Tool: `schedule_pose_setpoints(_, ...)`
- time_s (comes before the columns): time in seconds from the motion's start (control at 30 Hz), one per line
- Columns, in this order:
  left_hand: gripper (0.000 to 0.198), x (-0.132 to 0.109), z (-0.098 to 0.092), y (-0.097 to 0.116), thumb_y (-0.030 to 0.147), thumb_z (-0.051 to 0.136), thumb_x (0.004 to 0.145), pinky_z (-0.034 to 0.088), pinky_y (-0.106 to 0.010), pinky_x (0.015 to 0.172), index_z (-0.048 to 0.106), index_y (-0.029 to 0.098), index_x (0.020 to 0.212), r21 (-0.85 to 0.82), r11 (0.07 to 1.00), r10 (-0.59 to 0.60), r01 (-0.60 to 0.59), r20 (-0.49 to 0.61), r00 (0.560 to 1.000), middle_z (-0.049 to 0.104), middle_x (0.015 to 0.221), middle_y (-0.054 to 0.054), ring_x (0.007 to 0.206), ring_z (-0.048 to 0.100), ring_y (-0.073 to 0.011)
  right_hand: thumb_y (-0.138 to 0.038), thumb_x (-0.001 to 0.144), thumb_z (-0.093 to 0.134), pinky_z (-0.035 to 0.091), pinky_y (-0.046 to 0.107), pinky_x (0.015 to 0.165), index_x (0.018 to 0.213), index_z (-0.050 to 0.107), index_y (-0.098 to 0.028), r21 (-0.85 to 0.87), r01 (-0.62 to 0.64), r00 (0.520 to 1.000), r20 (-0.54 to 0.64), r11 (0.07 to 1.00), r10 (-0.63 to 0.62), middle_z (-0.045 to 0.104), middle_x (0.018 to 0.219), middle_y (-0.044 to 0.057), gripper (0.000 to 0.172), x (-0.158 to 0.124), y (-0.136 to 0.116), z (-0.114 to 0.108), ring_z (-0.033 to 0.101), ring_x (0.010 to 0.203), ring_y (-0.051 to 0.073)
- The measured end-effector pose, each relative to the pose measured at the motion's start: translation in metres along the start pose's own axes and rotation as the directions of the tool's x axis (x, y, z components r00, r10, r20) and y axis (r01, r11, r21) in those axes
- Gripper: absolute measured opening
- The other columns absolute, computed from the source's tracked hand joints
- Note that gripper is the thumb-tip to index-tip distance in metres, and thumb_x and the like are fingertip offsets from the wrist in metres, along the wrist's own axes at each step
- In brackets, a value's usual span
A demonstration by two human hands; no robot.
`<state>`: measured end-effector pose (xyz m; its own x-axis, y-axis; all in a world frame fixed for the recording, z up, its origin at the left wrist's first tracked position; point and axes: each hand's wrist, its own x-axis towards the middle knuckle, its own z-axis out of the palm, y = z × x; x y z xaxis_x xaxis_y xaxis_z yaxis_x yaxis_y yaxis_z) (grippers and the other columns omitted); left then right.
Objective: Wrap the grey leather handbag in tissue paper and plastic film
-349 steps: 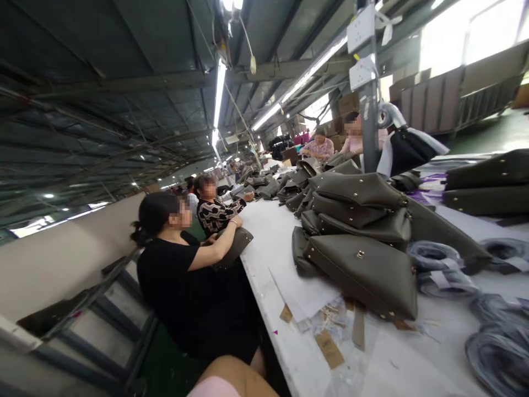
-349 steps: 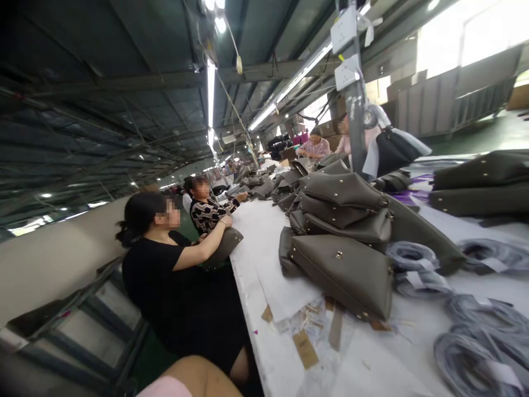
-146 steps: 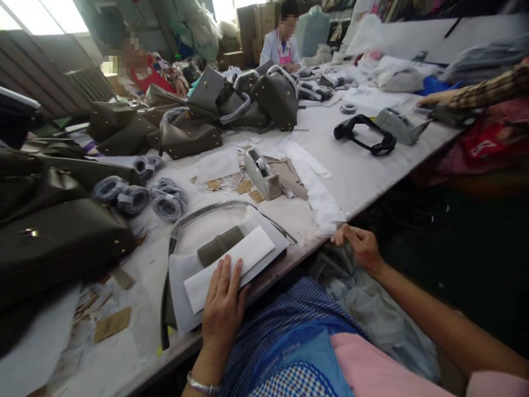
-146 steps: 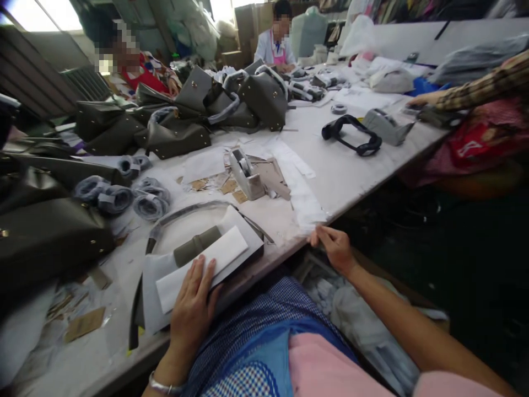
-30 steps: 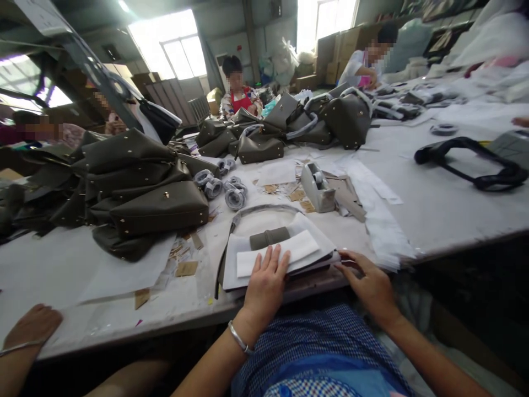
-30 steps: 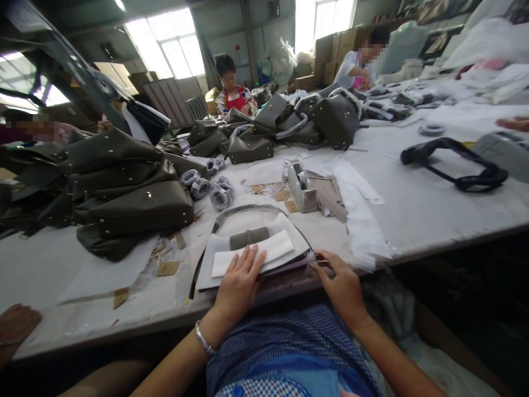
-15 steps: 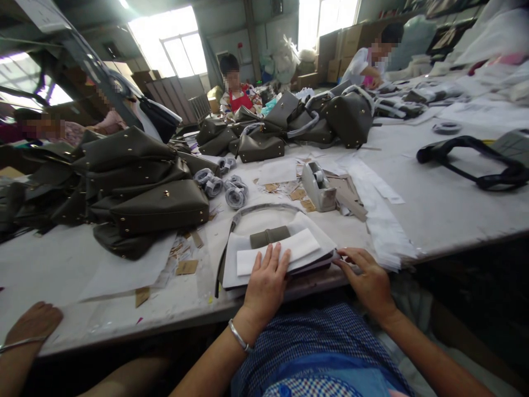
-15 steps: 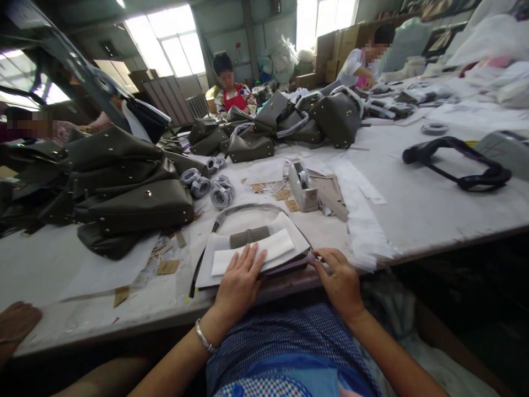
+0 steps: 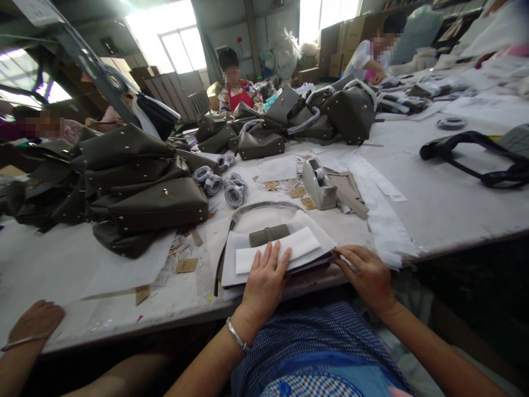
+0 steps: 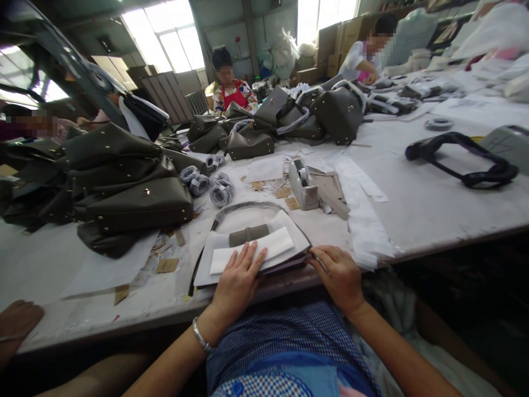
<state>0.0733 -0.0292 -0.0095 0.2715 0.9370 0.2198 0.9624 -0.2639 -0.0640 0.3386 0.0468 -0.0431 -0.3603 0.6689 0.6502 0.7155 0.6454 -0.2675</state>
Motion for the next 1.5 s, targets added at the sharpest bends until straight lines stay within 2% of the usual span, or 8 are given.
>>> schedule_pose_setpoints(0.23, 0.061, -0.004, 0.008, 0.0, 0.014, 0.049, 0.095, 0.04, -0.051, 0.113, 0.031, 0.024, 0.152, 0.088, 0.996, 0.019, -0.016, -0.038, 0.999, 0.034, 0.157, -0.012, 0.145, 0.032, -0.0299, -0.024, 0.094, 0.065, 0.042, 0.048, 0.108, 0.136, 0.055, -0.022, 0.047, 0.219, 0.975, 0.014, 0.974, -0.22, 0.065, 0.128, 0.011, 0.043, 0.022, -0.023, -0.015, 0.059, 0.12, 0.028)
schedule_pose_setpoints(0.43, 0.058, -0.002, 0.013, 0.013, 0.007, 0.044, 0.092, 0.039, -0.054, 0.114, 0.039, 0.018, 0.148, 0.127, 0.992, 0.02, -0.006, -0.114, 0.993, 0.035, 0.157, -0.014, 0.145, 0.031, -0.0312, -0.01, 0.1, 0.045, 0.027, 0.049, 0.12, 0.144, 0.049, -0.022, 0.119, 0.43, 0.885, 0.139, 0.895, -0.444, 0.063, 0.135, 0.004, 0.045, 0.03, -0.022, 0.017, 0.05, 0.133, 0.022)
schedule_pose_setpoints(0.67, 0.06, -0.003, 0.026, 0.021, -0.001, 0.036, 0.086, 0.042, -0.051, 0.113, 0.042, 0.01, 0.145, 0.128, 0.992, 0.023, 0.001, -0.186, 0.982, 0.034, 0.157, -0.012, 0.145, 0.031, -0.029, -0.012, 0.099, 0.048, 0.036, 0.05, 0.116, 0.141, 0.052, -0.028, 0.25, 0.27, 0.946, 0.113, 0.93, -0.305, 0.063, 0.134, 0.003, 0.046, 0.019, -0.023, 0.013, 0.051, 0.132, 0.022)
schedule_pose_setpoints(0.77, 0.063, -0.005, 0.027, 0.017, -0.001, 0.035, 0.087, 0.042, -0.05, 0.113, 0.038, 0.012, 0.148, 0.107, 0.994, 0.015, 0.006, -0.195, 0.981, 0.035, 0.157, -0.011, 0.145, 0.032, -0.0282, -0.024, 0.097, 0.056, 0.038, 0.05, 0.115, 0.14, 0.053, -0.03, 0.335, -0.079, 0.996, 0.062, 0.939, 0.062, 0.059, 0.139, 0.005, 0.043, 0.006, -0.024, 0.001, 0.051, 0.132, 0.026)
schedule_pose_setpoints(0.9, 0.063, -0.006, 0.027, 0.016, 0.0, 0.036, 0.089, 0.042, -0.051, 0.112, 0.035, 0.015, 0.15, 0.081, 0.997, 0.014, 0.004, -0.215, 0.976, 0.036, 0.156, -0.011, 0.144, 0.034, -0.029, -0.047, 0.094, 0.057, 0.042, 0.051, 0.111, 0.145, 0.047, -0.021, 0.401, -0.631, 0.775, 0.348, 0.664, 0.527, 0.056, 0.142, 0.012, 0.058, -0.01, -0.019, -0.002, 0.054, 0.128, 0.031)
schedule_pose_setpoints(1.13, 0.062, -0.007, 0.027, 0.013, 0.001, 0.035, 0.091, 0.042, -0.05, 0.113, 0.034, 0.015, 0.151, 0.043, 0.999, 0.006, 0.004, -0.244, 0.97, 0.037, 0.156, -0.011, 0.144, 0.033, -0.0279, -0.059, 0.084, 0.066, 0.048, 0.049, 0.102, 0.125, 0.065, -0.018, 0.43, -0.851, 0.521, 0.761, 0.3, 0.387, 0.071, 0.117, 0.01, 0.058, 0.032, -0.026, -0.015, 0.065, 0.111, 0.033)
schedule_pose_setpoints(1.3, 0.061, -0.01, 0.03, 0.01, 0.004, 0.037, 0.093, 0.04, -0.05, 0.115, 0.032, 0.016, 0.152, 0.026, 0.999, -0.012, 0.02, -0.264, 0.965, 0.034, 0.157, -0.01, 0.146, 0.029, -0.0282, -0.051, 0.087, 0.067, 0.049, 0.047, 0.103, 0.118, 0.066, -0.019, 0.552, -0.833, 0.527, 0.812, -0.035, 0.25, 0.072, 0.113, 0.009, 0.044, 0.047, -0.042, -0.019, 0.066, 0.109, 0.029)
schedule_pose_setpoints(1.5, 0.061, -0.012, 0.027, 0.013, 0.026, 0.048, 0.096, 0.035, -0.053, 0.117, 0.028, 0.014, 0.153, -0.02, 0.999, -0.051, 0.047, -0.276, 0.96, 0.032, 0.158, -0.012, 0.147, 0.026, -0.0307, -0.042, 0.082, 0.075, 0.055, 0.041, 0.097, 0.102, 0.069, -0.017, 0.604, -0.76, 0.495, 0.777, -0.239, 0.389, 0.073, 0.106, 0.01, 0.032, 0.053, -0.055, -0.011, 0.068, 0.105, 0.027)
